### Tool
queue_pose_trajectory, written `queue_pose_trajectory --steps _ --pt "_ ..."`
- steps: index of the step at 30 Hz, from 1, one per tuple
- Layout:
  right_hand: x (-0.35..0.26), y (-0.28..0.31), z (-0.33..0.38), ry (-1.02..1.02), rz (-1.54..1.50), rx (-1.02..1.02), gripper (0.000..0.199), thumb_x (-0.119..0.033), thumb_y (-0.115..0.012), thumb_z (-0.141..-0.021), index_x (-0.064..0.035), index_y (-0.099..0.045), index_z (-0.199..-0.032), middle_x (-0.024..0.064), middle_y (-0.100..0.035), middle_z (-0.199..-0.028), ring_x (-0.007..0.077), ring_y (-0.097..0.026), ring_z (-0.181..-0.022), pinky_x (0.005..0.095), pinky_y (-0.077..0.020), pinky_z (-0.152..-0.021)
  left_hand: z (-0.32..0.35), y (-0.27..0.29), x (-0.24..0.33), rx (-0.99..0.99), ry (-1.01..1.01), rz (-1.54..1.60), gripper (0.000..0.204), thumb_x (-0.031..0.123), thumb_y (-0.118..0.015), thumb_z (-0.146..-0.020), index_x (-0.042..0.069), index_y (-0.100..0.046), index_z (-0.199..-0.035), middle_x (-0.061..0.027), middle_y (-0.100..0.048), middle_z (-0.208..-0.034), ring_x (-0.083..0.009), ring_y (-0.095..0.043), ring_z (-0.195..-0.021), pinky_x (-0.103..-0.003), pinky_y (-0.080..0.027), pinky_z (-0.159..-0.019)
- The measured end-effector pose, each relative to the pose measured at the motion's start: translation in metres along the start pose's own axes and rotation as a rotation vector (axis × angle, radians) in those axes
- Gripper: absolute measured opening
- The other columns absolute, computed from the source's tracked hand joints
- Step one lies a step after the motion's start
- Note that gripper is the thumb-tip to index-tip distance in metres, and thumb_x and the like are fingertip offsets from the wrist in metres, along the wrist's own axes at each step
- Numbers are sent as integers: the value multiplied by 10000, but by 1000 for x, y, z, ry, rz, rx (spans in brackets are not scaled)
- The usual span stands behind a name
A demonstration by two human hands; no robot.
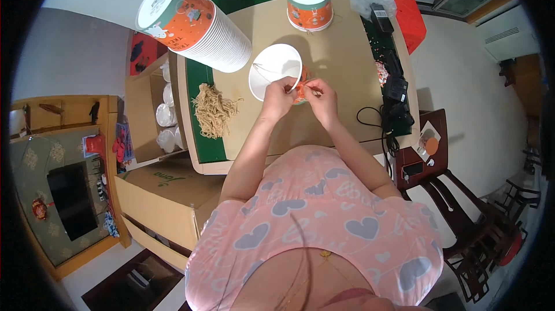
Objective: Assembling paper cups and tying string to a white bowl at a production workstation.
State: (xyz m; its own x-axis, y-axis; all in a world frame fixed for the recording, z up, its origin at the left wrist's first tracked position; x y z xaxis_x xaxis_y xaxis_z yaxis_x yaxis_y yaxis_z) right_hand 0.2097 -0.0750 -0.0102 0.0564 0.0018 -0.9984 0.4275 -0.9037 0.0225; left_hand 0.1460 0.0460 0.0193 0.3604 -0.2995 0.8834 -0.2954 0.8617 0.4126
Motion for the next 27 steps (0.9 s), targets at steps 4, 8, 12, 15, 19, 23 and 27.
queue_pose_trajectory --steps 4,8,12,15,19,23,27 --pt "-10 -3 0 -6 -30 10 79 -44 -639 -765 -7 -579 -802 67 -581 -843 147 -587 -765 256 -479 -654 4 5 6 7 11 74 275 -71 -537 -783 -14 -617 -1040 -68 -659 -852 -93 -588 -782 -234 -469 -718" --pt "-16 -2 0 18 37 14 78 -38 -641 -760 -10 -581 -801 65 -574 -828 157 -594 -755 262 -485 -649 3 1 1 -9 -12 102 310 -83 -531 -782 -11 -603 -1075 -73 -657 -878 -98 -585 -794 -237 -470 -742" --pt "-15 3 0 29 64 28 76 -45 -642 -759 -10 -584 -793 66 -568 -808 162 -600 -745 267 -487 -640 5 -6 10 -56 3 88 324 -84 -523 -790 -11 -591 -1098 -76 -656 -893 -104 -587 -810 -235 -469 -753" --pt "-11 5 1 55 114 16 72 -53 -646 -758 -11 -596 -790 66 -566 -806 161 -599 -738 262 -485 -629 5 -16 7 -109 -28 176 296 -59 -519 -809 -12 -597 -1091 -72 -655 -890 -113 -589 -811 -242 -473 -742" --pt "-1 17 7 -25 130 19 77 -61 -650 -762 -7 -612 -802 56 -595 -801 137 -600 -733 254 -482 -627 5 -19 0 -108 -21 129 243 -14 -537 -829 -1 -619 -1057 -78 -659 -851 -115 -596 -791 -249 -481 -716" --pt "41 16 19 -295 -66 -51 106 -80 -652 -773 3 -626 -833 50 -633 -795 101 -594 -738 247 -479 -648 5 -28 -8 -83 -54 -12 136 42 -574 -836 4 -647 -944 -82 -655 -773 -115 -597 -726 -259 -483 -674" --pt "53 21 22 -277 -37 -61 125 -101 -639 -785 -8 -626 -867 38 -624 -828 103 -585 -705 250 -479 -655 4 -33 -16 -48 -64 -74 61 41 -568 -835 -6 -602 -852 -80 -630 -716 -132 -590 -666 -272 -479 -641"
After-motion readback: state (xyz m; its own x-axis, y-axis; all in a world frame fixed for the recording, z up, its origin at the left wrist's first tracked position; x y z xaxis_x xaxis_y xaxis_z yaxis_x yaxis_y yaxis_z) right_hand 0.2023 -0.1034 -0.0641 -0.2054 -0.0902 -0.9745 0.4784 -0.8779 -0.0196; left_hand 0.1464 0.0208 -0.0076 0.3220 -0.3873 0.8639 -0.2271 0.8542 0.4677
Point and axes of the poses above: each hand's wrist, its own z-axis away from the middle knuckle, its own y-axis out of the back of the hand, x = y × z, the point moved 10 cm from there along -z, towards the middle knuckle
